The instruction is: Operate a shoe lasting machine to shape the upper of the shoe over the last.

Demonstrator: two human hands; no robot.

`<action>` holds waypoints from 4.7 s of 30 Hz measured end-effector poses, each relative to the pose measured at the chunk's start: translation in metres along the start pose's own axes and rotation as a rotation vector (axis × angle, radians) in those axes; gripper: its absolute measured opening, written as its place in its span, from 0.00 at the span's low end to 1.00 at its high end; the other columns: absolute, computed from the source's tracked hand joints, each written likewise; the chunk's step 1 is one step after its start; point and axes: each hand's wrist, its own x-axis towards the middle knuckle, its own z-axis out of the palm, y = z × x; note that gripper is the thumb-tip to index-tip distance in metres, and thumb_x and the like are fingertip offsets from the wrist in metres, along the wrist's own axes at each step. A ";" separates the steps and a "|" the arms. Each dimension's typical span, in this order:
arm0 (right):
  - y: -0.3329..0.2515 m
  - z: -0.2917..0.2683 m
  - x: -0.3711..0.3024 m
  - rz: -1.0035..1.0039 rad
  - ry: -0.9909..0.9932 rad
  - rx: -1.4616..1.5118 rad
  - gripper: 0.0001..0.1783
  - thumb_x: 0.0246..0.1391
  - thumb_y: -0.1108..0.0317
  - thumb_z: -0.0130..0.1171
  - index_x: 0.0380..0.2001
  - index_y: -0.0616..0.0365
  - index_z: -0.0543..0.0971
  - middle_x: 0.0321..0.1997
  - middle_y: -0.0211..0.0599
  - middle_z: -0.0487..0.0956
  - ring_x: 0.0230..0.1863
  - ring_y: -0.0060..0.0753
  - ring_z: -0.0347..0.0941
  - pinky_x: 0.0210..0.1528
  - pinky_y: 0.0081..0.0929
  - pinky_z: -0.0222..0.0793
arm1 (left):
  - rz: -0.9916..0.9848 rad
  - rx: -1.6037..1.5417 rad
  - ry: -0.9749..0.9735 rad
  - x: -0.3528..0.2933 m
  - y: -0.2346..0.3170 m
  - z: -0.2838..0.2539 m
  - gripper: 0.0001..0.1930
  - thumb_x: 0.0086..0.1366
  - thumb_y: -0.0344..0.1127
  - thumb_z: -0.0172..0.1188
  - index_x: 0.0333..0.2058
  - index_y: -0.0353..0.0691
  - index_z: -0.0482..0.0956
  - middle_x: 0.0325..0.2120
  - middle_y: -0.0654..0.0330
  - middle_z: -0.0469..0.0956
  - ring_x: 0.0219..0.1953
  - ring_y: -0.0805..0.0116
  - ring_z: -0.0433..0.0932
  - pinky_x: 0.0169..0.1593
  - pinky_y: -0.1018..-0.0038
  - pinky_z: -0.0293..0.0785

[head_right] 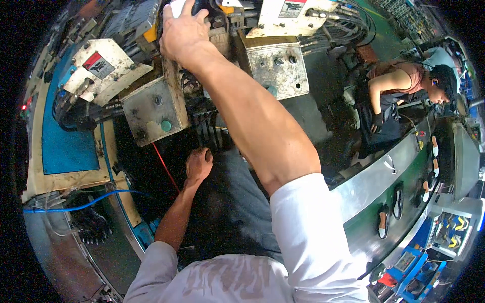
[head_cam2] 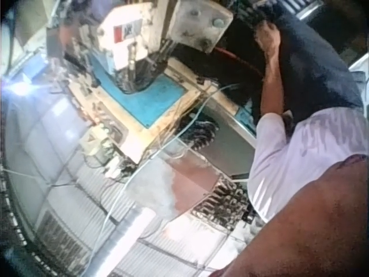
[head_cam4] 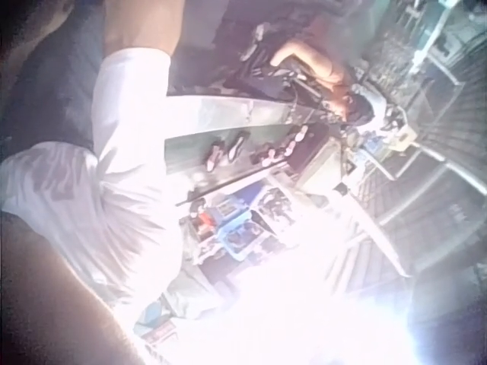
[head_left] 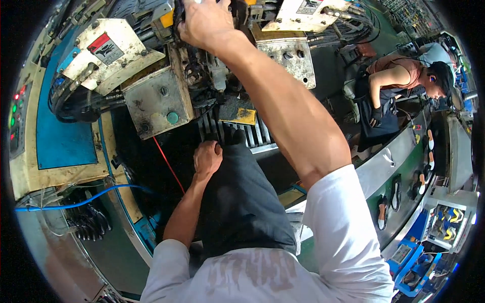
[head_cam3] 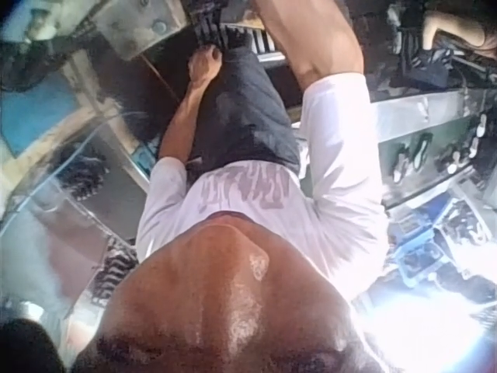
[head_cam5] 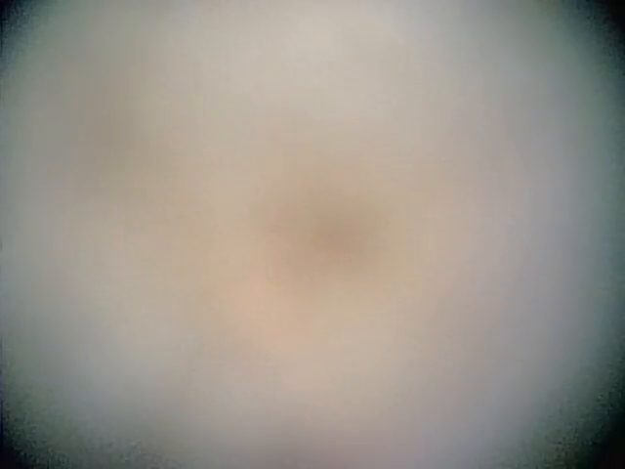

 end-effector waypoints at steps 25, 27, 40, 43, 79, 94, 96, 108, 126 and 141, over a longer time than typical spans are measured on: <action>0.034 0.155 -0.353 0.394 -0.568 -0.037 0.28 0.75 0.47 0.52 0.70 0.48 0.78 0.70 0.51 0.74 0.63 0.67 0.73 0.65 0.62 0.71 | -0.078 0.030 -0.054 -0.006 -0.002 -0.009 0.14 0.71 0.40 0.59 0.45 0.40 0.89 0.46 0.47 0.88 0.50 0.40 0.84 0.54 0.49 0.80; 0.033 0.157 -0.351 0.413 -0.569 -0.034 0.27 0.74 0.47 0.52 0.67 0.49 0.79 0.67 0.50 0.75 0.63 0.66 0.74 0.65 0.62 0.72 | -0.101 0.022 -0.090 -0.006 0.002 -0.011 0.15 0.72 0.41 0.59 0.48 0.42 0.89 0.47 0.47 0.88 0.50 0.39 0.85 0.53 0.49 0.80; 0.035 0.156 -0.342 0.427 -0.575 -0.085 0.22 0.74 0.48 0.52 0.57 0.51 0.83 0.63 0.50 0.78 0.63 0.65 0.75 0.65 0.59 0.74 | -0.120 0.000 -0.076 0.000 0.007 -0.008 0.13 0.70 0.42 0.60 0.44 0.42 0.89 0.43 0.45 0.88 0.47 0.38 0.85 0.51 0.47 0.81; 0.035 0.156 -0.343 0.421 -0.578 -0.092 0.22 0.74 0.49 0.52 0.57 0.51 0.83 0.63 0.51 0.79 0.62 0.66 0.75 0.65 0.59 0.73 | -0.115 0.004 -0.092 -0.001 0.007 -0.008 0.15 0.71 0.43 0.60 0.47 0.43 0.89 0.44 0.44 0.87 0.48 0.36 0.85 0.51 0.47 0.81; 0.033 0.152 -0.348 0.429 -0.558 -0.148 0.24 0.71 0.50 0.55 0.60 0.52 0.83 0.63 0.51 0.78 0.64 0.64 0.75 0.66 0.61 0.72 | -0.137 0.011 -0.147 -0.002 0.018 -0.016 0.15 0.71 0.44 0.57 0.44 0.44 0.89 0.45 0.45 0.87 0.50 0.38 0.85 0.54 0.47 0.81; 0.017 0.163 -0.370 0.372 -0.381 -0.085 0.24 0.67 0.47 0.58 0.55 0.52 0.87 0.61 0.49 0.78 0.62 0.62 0.73 0.59 0.53 0.71 | -0.125 0.087 -0.099 -0.004 -0.024 0.004 0.17 0.75 0.44 0.53 0.49 0.46 0.89 0.45 0.43 0.87 0.48 0.34 0.84 0.51 0.45 0.79; 0.019 0.158 -0.375 0.386 -0.367 -0.091 0.25 0.68 0.47 0.58 0.55 0.52 0.87 0.63 0.49 0.78 0.63 0.62 0.72 0.59 0.53 0.70 | -0.080 0.083 -0.090 -0.007 -0.019 0.004 0.17 0.75 0.44 0.54 0.49 0.45 0.89 0.45 0.43 0.87 0.48 0.34 0.84 0.50 0.45 0.79; 0.017 0.143 -0.392 0.385 -0.384 -0.031 0.31 0.72 0.47 0.54 0.71 0.48 0.78 0.77 0.50 0.68 0.72 0.74 0.65 0.74 0.64 0.62 | 0.108 -0.036 0.054 -0.013 -0.049 0.024 0.17 0.74 0.39 0.56 0.47 0.34 0.88 0.47 0.42 0.87 0.51 0.38 0.85 0.54 0.52 0.80; 0.032 0.136 -0.369 0.452 -0.516 -0.067 0.22 0.71 0.52 0.53 0.60 0.50 0.82 0.64 0.44 0.76 0.65 0.57 0.72 0.67 0.60 0.69 | -0.030 -1.056 0.099 0.120 0.065 -0.209 0.34 0.84 0.57 0.50 0.78 0.45 0.63 0.71 0.43 0.72 0.70 0.59 0.75 0.72 0.61 0.69; 0.061 0.135 -0.352 0.528 -0.431 -0.004 0.22 0.72 0.51 0.54 0.53 0.55 0.85 0.61 0.48 0.81 0.63 0.65 0.76 0.67 0.57 0.72 | 0.055 -1.523 -0.189 0.145 0.140 -0.219 0.29 0.76 0.46 0.66 0.70 0.43 0.71 0.57 0.59 0.81 0.56 0.63 0.82 0.61 0.63 0.79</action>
